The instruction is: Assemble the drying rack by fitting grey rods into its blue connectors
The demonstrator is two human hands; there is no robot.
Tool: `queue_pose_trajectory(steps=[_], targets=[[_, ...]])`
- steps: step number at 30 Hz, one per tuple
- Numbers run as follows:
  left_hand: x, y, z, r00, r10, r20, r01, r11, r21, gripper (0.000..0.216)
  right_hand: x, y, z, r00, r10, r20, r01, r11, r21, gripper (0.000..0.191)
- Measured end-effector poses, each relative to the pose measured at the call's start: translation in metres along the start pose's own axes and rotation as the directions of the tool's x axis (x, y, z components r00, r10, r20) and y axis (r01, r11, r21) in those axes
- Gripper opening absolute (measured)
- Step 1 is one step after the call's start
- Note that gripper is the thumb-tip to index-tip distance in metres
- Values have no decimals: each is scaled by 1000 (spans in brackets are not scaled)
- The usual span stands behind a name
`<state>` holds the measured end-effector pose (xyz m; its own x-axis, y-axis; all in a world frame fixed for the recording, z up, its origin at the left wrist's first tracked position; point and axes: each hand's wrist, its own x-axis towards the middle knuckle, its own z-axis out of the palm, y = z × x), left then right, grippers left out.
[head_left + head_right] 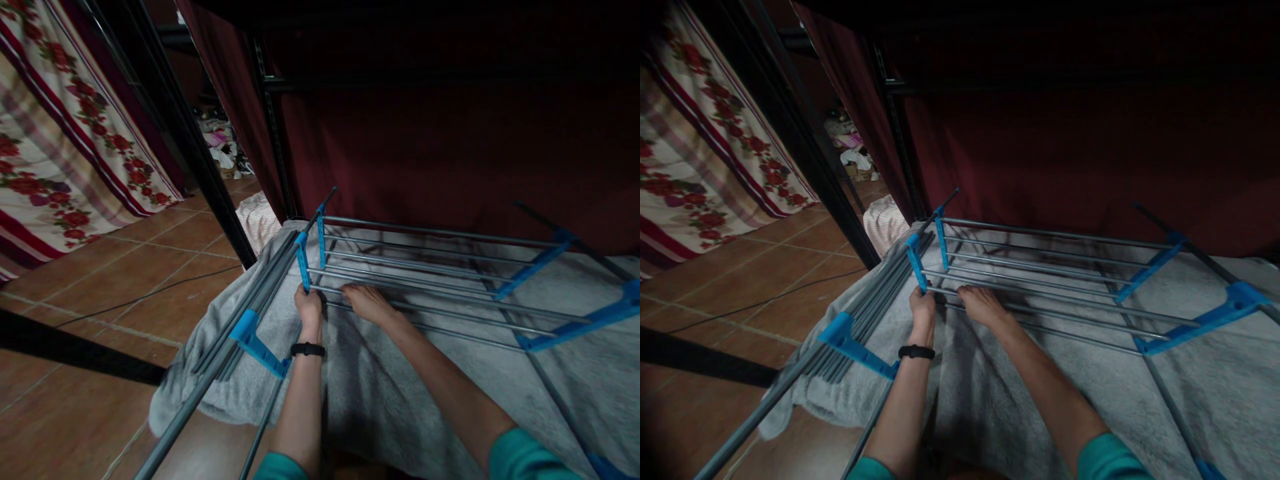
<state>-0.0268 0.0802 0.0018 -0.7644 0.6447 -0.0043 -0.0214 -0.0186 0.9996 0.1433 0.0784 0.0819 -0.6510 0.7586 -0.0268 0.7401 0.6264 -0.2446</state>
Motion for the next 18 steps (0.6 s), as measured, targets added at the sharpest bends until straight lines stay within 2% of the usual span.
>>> queue_pose_trajectory(steps=[6, 10, 13, 15, 17, 18], targets=[[-5, 11, 0, 1000, -24, -11, 23, 1000, -12, 10, 4, -3, 2, 999, -17, -38, 17, 1000, -12, 38], [-8, 18, -1, 999, -40, 19, 41, 998, -37, 11, -20, -6, 6, 967, -23, -254, 23, 1000, 0, 41], [-6, 19, -1, 999, -48, 11, 48, 998, -42, 13, -66, 5, 22, 901, 35, -432, -7, 998, 65, 40], [-3, 17, 0, 999, -35, -14, 34, 999, -34, 16, -106, 20, 40, 855, 132, -501, -56, 985, 163, 37], [0, 14, 1, 1000, -5, -10, 4, 999, -31, 18, -147, 44, 58, 762, 352, -544, -190, 924, 331, 36], [0, 13, 1, 1000, 3, -6, -3, 1000, -28, 18, -166, 59, 64, 669, 485, -564, -271, 865, 422, 36]])
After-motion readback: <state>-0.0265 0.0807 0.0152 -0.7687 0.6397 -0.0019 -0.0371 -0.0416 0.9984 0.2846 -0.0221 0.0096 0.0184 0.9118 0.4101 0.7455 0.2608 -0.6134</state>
